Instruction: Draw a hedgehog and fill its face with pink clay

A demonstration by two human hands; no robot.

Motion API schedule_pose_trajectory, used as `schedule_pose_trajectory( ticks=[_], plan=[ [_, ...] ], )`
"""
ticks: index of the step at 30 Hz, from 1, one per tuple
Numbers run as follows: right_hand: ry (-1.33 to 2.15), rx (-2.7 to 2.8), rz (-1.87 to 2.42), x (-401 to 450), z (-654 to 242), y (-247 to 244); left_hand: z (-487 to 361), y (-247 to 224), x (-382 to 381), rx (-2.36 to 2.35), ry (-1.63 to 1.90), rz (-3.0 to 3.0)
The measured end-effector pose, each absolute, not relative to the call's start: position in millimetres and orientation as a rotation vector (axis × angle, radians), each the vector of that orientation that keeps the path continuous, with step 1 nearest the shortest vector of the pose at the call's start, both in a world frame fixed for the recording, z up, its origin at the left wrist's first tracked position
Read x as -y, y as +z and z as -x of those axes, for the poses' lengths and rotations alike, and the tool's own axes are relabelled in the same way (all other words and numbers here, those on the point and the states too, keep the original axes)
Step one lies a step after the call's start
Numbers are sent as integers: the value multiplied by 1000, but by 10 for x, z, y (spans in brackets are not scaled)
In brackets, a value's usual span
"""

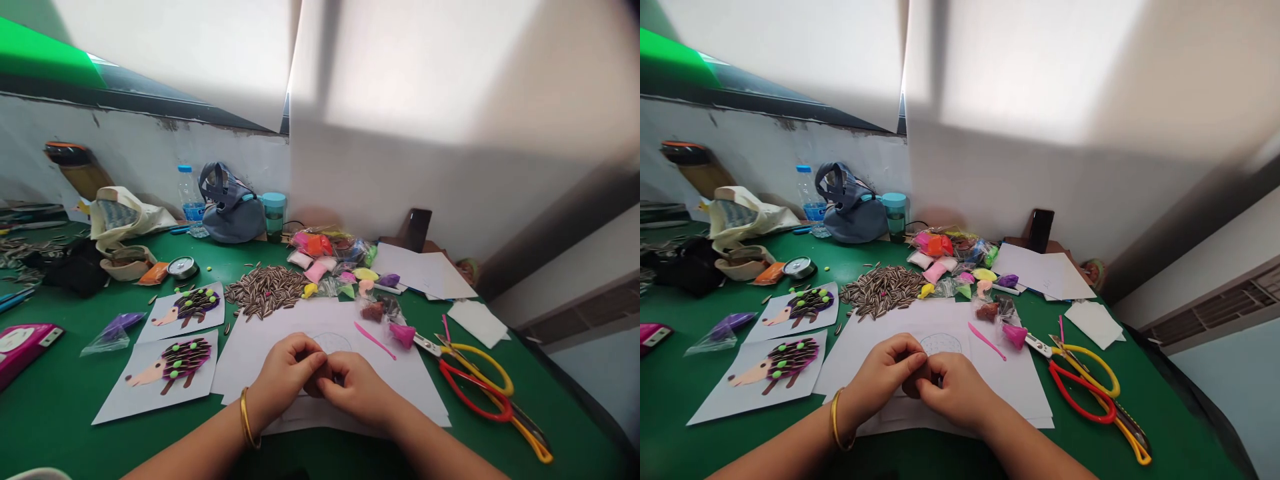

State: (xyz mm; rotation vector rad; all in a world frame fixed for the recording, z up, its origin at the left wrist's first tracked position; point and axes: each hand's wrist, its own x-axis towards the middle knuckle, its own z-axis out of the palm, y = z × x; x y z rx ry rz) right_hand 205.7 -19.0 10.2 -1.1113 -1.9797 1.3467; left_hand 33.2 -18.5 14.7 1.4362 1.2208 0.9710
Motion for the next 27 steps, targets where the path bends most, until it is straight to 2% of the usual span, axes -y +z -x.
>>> schedule_pose_trajectory(
  ticks=[10, 14, 21, 27],
  plan=[
    [1317, 2013, 1098, 143, -2102, 124, -307, 121, 164, -1090, 1029, -1306],
    [1338, 1924, 982, 93, -2160, 121, -322, 97, 173, -1084, 1016, -1220],
    [1286, 1718, 1120, 77, -2163, 81, -347, 27, 181, -955, 1042, -1130],
    [1253, 1632, 1072, 64, -2180, 46, -359, 96, 171, -976, 1031, -1119]
  ],
)
